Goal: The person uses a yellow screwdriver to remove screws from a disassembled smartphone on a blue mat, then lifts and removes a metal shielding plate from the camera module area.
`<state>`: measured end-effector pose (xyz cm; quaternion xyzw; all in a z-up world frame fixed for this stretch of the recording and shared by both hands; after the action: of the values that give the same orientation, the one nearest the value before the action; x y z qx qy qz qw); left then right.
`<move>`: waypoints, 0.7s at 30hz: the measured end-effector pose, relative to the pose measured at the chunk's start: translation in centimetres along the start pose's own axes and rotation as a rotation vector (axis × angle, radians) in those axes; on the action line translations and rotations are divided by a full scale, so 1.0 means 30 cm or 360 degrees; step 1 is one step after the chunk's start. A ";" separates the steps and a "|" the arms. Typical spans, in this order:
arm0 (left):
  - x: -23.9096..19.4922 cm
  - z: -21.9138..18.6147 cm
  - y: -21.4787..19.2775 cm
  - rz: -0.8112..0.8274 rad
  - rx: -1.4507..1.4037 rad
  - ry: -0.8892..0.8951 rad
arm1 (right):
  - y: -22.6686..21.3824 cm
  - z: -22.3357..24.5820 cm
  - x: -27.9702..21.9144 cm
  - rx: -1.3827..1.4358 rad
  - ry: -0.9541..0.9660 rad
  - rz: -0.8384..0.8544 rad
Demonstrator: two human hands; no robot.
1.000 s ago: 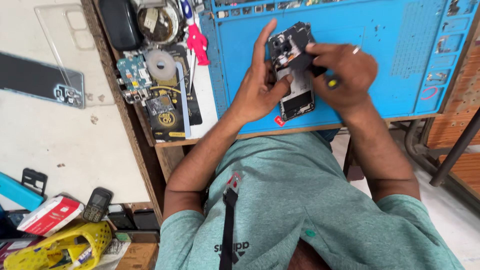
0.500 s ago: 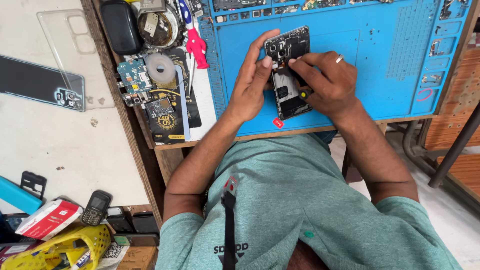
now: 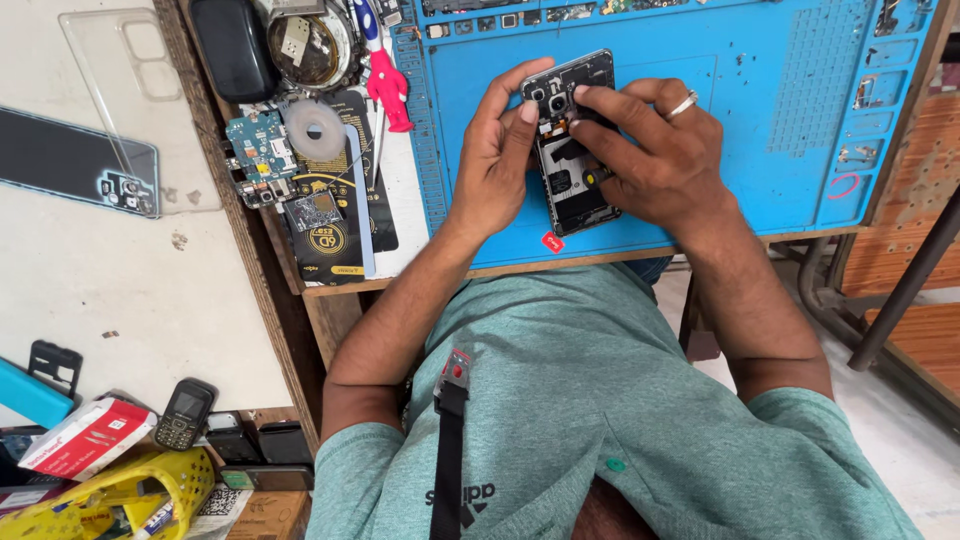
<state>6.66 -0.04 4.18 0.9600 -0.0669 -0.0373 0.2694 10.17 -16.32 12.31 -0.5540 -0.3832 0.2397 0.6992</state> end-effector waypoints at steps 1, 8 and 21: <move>0.001 -0.002 0.000 0.0001 0.0011 0.0021 | -0.002 0.000 0.002 0.0015 0.0000 -0.0001; -0.004 0.001 -0.005 -0.0108 0.0224 0.0004 | -0.003 0.029 0.016 0.0061 0.0067 0.0116; -0.019 -0.032 0.026 0.0035 0.0437 0.0053 | -0.003 -0.151 -0.008 0.1283 0.0607 -0.0286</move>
<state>6.12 -0.12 5.41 0.9875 -0.0774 -0.0090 0.1371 13.65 -19.21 11.92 -0.2364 -0.1702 0.2017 0.9351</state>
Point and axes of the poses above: each hand's wrist, its own x-axis towards the middle knuckle, its own y-axis out of the palm, z = x × y, the point moved 4 cm from there along x, towards the middle knuckle, and after that the axes turned 4 degrees about z, right-handed, at the moved point
